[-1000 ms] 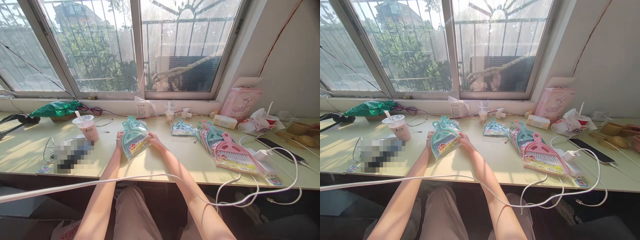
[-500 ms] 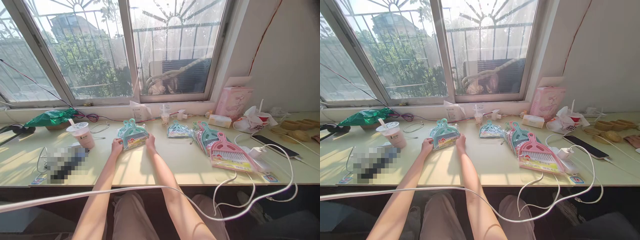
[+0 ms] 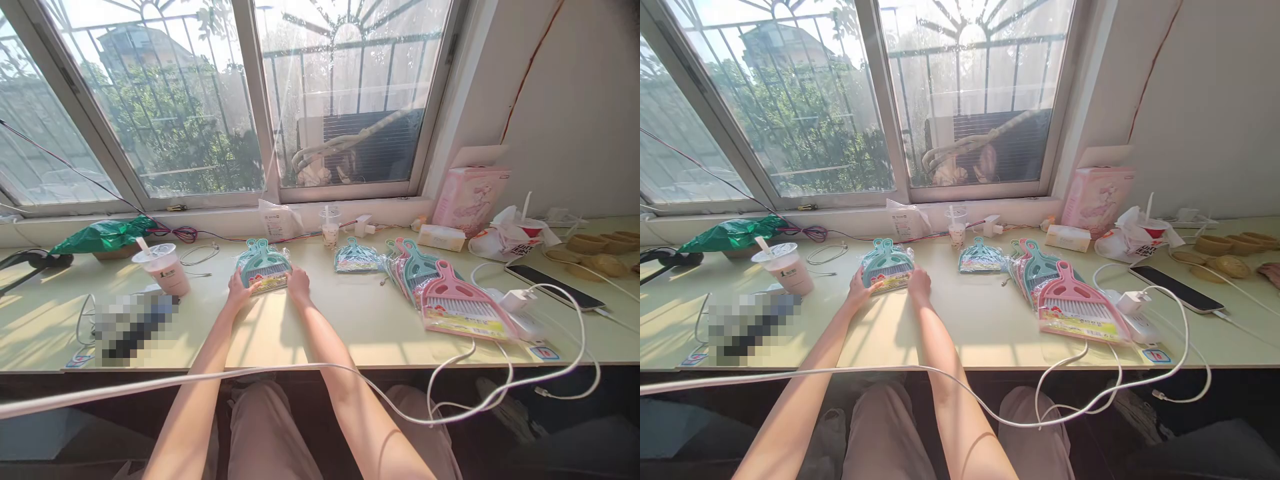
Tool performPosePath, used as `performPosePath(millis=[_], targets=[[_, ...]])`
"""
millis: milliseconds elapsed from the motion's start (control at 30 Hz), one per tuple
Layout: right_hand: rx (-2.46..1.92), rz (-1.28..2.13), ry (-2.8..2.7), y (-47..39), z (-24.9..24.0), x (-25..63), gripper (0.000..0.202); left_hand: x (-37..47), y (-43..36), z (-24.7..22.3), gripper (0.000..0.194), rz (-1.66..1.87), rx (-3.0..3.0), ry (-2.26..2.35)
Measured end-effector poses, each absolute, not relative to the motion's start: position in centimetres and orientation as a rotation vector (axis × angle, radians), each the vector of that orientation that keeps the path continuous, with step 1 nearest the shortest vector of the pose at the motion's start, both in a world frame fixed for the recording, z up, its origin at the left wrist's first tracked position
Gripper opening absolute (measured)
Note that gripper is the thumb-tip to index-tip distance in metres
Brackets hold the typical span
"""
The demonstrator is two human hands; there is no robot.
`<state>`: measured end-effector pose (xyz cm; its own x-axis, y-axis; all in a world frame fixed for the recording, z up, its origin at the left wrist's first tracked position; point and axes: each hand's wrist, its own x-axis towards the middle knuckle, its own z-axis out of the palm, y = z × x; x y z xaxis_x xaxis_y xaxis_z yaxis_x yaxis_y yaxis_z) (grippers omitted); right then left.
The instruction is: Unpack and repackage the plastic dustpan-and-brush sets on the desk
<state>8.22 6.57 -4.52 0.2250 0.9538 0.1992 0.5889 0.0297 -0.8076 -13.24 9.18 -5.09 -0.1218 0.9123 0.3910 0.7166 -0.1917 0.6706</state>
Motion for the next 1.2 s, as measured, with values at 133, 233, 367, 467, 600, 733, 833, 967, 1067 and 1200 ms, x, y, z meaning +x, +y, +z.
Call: performPosePath(millis=[133, 233, 367, 467, 600, 733, 833, 967, 1067, 1200], targets=[[-1.642, 0.539, -1.467, 6.5, -4.5, 8.3, 0.037, -12.8, 8.7, -5.2, 0.076, 1.271, 1.891, 1.805], [-1.615, 0.577, -1.415, 6.6, -4.6, 8.5, 0.042, -13.1, 8.5, -4.9, 0.068, 1.299, 1.869, 1.764], [-1.636, 0.617, -1.392, 6.7, -4.7, 8.8, 0.035, -13.5, 8.3, -4.4, 0.062, 1.286, 1.810, 1.756], [-1.659, 0.606, -1.392, 6.8, -4.8, 8.9, 0.033, -13.6, 8.3, -4.4, 0.062, 1.275, 1.771, 1.769], [-1.641, 0.598, -1.379, 7.1, -5.1, 8.8, 0.036, -13.6, 8.7, -4.8, 0.062, 1.317, 1.802, 1.786], [-1.651, 0.605, -1.385, 7.3, -5.3, 8.8, 0.036, -13.7, 9.2, -5.4, 0.060, 1.311, 1.882, 1.792], [-1.663, 0.602, -1.405, 7.2, -5.2, 8.9, 0.036, -13.8, 9.3, -5.6, 0.060, 1.300, 1.917, 1.795], [-1.665, 0.614, -1.428, 7.0, -5.1, 8.7, 0.038, -13.7, 9.3, -5.5, 0.061, 1.285, 1.912, 1.796], [-1.607, 0.543, -1.433, 6.7, -5.0, 8.3, 0.048, -13.8, 9.3, -5.6, 0.063, 1.293, 1.914, 1.787], [-1.667, 0.268, -1.393, 6.1, -4.8, 9.9, 0.056, -14.0, 9.4, -5.7, 0.064, 1.303, 1.902, 1.766]])
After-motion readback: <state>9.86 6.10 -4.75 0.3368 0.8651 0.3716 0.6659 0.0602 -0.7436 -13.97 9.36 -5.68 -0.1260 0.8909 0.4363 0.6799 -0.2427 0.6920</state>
